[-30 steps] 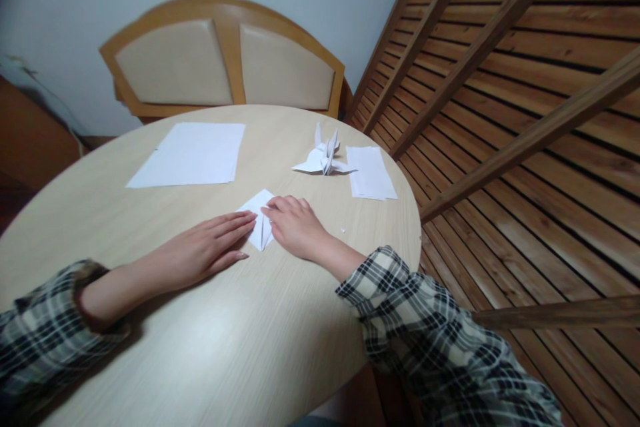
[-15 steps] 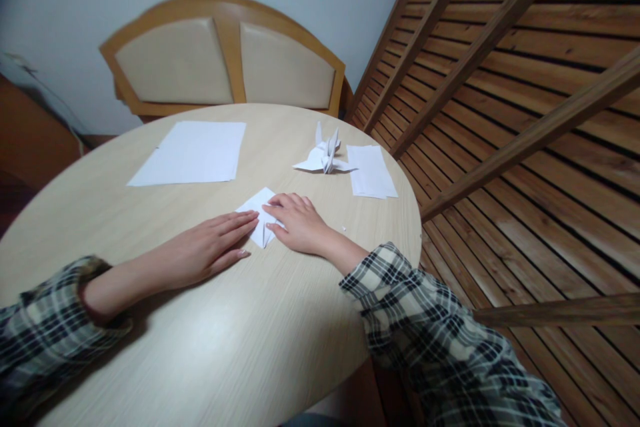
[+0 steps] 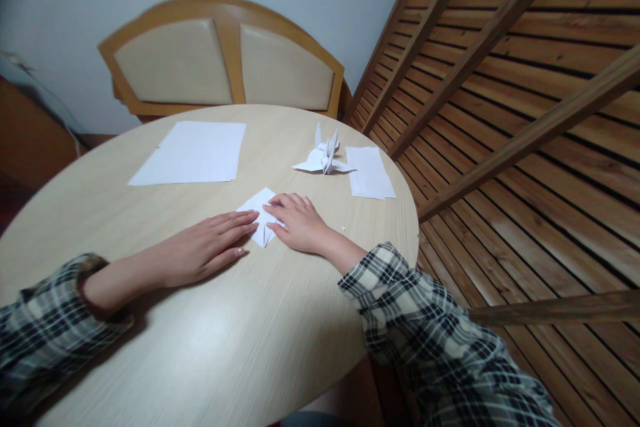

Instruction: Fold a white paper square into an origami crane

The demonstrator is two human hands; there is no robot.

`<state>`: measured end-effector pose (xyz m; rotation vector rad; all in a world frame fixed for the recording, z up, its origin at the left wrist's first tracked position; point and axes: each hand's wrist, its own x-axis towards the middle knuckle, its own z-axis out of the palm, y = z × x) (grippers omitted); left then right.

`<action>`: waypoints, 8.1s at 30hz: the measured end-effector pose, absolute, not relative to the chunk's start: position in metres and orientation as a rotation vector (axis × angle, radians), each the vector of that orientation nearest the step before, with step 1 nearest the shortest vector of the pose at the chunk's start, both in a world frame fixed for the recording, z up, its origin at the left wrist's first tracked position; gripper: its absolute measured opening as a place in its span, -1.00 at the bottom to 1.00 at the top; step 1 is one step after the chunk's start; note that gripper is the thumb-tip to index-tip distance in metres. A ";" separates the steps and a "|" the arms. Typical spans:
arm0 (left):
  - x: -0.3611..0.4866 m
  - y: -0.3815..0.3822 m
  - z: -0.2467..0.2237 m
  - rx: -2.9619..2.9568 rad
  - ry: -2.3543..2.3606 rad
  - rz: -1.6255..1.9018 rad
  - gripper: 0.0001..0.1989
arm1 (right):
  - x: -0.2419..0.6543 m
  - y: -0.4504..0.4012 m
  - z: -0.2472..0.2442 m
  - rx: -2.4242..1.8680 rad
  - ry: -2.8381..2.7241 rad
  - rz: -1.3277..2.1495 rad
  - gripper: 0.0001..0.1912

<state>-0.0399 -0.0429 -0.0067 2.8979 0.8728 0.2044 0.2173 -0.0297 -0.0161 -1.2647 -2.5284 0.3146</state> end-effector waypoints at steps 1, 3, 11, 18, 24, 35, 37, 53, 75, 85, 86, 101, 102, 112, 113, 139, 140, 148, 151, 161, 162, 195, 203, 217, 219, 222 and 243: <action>-0.039 -0.043 -0.007 2.914 0.870 0.204 -0.41 | 0.217 -0.030 -0.016 -1.265 -2.530 0.317 -0.54; -0.037 -0.045 -0.008 2.939 0.861 0.215 -0.41 | 0.217 -0.030 -0.016 -1.265 -2.532 0.321 -0.54; -0.033 -0.048 -0.004 2.897 0.848 0.228 -0.44 | 0.217 -0.031 -0.015 -1.264 -2.533 0.298 -0.55; -0.040 -0.047 -0.002 2.866 0.791 0.219 -0.46 | 0.217 -0.032 -0.014 -1.273 -2.534 0.310 -0.55; -0.037 -0.051 -0.004 2.916 0.795 0.187 -0.42 | 0.216 -0.032 -0.013 -1.269 -2.535 0.318 -0.55; -0.032 -0.053 -0.002 2.926 0.736 0.245 -0.44 | 0.217 -0.031 -0.015 -1.261 -2.532 0.313 -0.56; -0.034 -0.053 -0.004 2.932 0.729 0.255 -0.46 | 0.217 -0.030 -0.015 -1.259 -2.530 0.315 -0.56; -0.038 -0.046 -0.001 2.887 0.642 0.240 -0.50 | 0.218 -0.031 -0.016 -1.252 -2.522 0.303 -0.56; -0.038 -0.039 0.002 2.841 0.604 0.269 -0.55 | 0.218 -0.031 -0.015 -1.264 -2.524 0.312 -0.56; -0.044 -0.025 -0.015 2.914 1.009 0.275 -0.34 | 0.216 -0.030 -0.014 -1.278 -2.535 0.306 -0.54; -0.043 -0.025 -0.014 2.931 1.015 0.270 -0.33 | 0.216 -0.030 -0.015 -1.276 -2.534 0.304 -0.54; -0.034 -0.022 -0.011 3.001 1.021 0.387 -0.44 | 0.217 -0.030 -0.016 -1.277 -2.526 0.313 -0.54; -0.032 -0.021 -0.010 3.002 1.013 0.383 -0.44 | 0.217 -0.030 -0.017 -1.273 -2.524 0.311 -0.54; -0.017 -0.019 -0.015 3.066 1.083 0.375 -0.50 | 0.216 -0.031 -0.015 -1.292 -2.521 0.325 -0.55; -0.017 -0.019 -0.016 3.061 1.092 0.376 -0.51 | 0.216 -0.031 -0.015 -1.292 -2.520 0.325 -0.55; -0.012 -0.036 -0.015 3.026 1.491 0.387 -0.54 | 0.215 -0.031 -0.010 -1.266 -2.522 0.329 -0.56; -0.012 -0.035 -0.015 3.015 1.493 0.387 -0.54 | 0.215 -0.031 -0.010 -1.265 -2.521 0.330 -0.55; -0.019 -0.024 -0.022 2.866 1.424 0.496 -0.47 | 0.223 -0.017 -0.019 -1.154 -2.332 0.430 -0.57; -0.020 -0.018 -0.028 2.772 1.412 0.519 -0.39 | 0.227 -0.009 -0.024 -1.264 -2.204 0.386 -0.58; -0.017 -0.011 -0.036 2.724 1.340 0.569 -0.34 | 0.226 -0.010 -0.023 -1.495 -2.227 0.380 -0.53; -0.017 -0.010 -0.035 2.714 1.328 0.570 -0.35 | 0.225 -0.011 -0.023 -1.477 -2.232 0.390 -0.53; -0.003 -0.009 -0.013 1.747 1.044 0.852 -0.62 | 0.215 -0.006 -0.019 -1.057 -1.627 1.279 -0.54; -0.001 -0.010 -0.010 1.615 1.060 0.825 -0.65 | 0.212 -0.008 -0.018 -0.990 -1.590 1.346 -0.65; -0.001 -0.009 -0.011 1.496 1.123 0.727 -0.57 | 0.206 -0.016 -0.015 -0.931 -1.768 1.102 -0.81; -0.001 -0.010 -0.011 1.498 1.115 0.726 -0.58 | 0.206 -0.018 -0.013 -0.902 -1.795 1.061 -0.83; -0.001 -0.011 -0.009 1.495 1.095 0.726 -0.59 | 0.207 -0.019 -0.010 -0.891 -1.817 1.021 -0.86; -0.004 -0.010 0.001 1.253 0.966 0.693 -0.74 | 0.211 -0.020 -0.011 -0.851 -1.940 0.765 -0.72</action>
